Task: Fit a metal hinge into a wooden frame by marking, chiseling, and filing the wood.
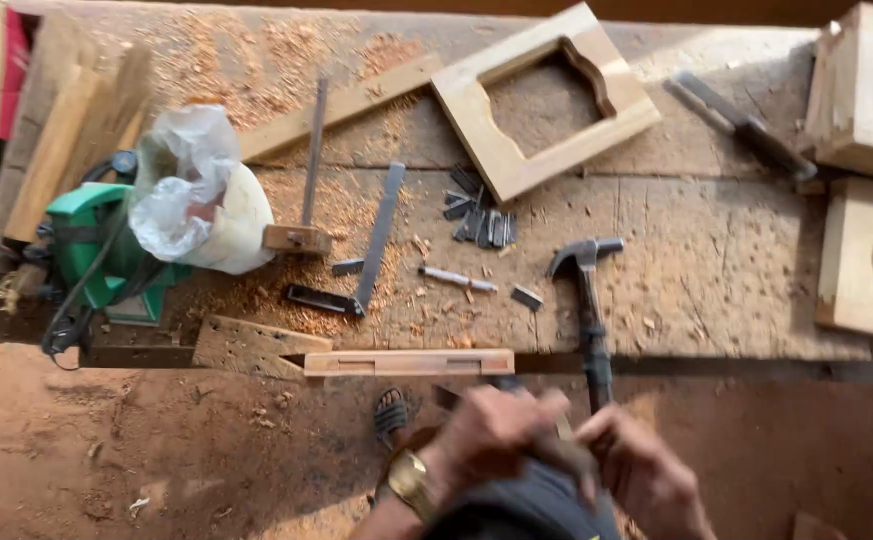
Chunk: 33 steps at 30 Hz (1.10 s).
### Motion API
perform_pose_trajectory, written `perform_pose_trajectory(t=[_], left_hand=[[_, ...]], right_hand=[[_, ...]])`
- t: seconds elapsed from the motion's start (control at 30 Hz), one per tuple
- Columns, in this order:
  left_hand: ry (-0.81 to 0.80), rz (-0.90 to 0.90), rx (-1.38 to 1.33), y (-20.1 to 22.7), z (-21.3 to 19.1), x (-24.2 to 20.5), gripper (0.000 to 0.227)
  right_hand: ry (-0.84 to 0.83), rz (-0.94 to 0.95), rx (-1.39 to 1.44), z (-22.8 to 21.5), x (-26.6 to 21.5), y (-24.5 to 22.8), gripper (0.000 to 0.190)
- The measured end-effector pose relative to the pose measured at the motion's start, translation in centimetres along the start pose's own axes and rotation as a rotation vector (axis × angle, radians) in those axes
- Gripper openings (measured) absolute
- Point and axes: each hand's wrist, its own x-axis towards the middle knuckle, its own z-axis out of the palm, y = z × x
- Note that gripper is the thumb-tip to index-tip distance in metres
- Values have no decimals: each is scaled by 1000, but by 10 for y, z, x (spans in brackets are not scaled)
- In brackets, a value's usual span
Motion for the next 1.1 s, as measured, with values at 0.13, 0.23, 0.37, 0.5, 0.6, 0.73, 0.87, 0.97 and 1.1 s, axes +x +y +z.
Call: perform_pose_trajectory(t=[0.13, 0.23, 0.37, 0.5, 0.6, 0.73, 0.87, 0.97, 1.1], left_hand=[[317, -332, -580, -28, -51, -1, 23], [194, -596, -655, -61, -59, 1, 35], [144, -472, -705, -56, -43, 27, 31], [86, -353, -480, -54, -15, 31, 17], [110, -269, -463, -69, -2, 17, 15], [190, -236, -713, -49, -15, 24, 22], [162, -247, -766, -49, -15, 23, 25], [148, -242, -772, -48, -3, 16, 27], [8, 255, 67, -19, 20, -1, 14]], right_hand=[[450, -523, -1007, 54, 21, 28, 21], [379, -605, -984, 99, 61, 66, 40], [253, -838, -1485, 68, 95, 113, 42], [269, -745, -1400, 82, 100, 116, 44], [354, -768, -1364, 70, 107, 141, 30], [368, -882, -1419, 39, 129, 167, 12], [364, -981, -1530, 53, 124, 163, 7], [405, -1009, -1557, -41, 137, 252, 8], [837, -921, -1445, -119, 191, 322, 84]])
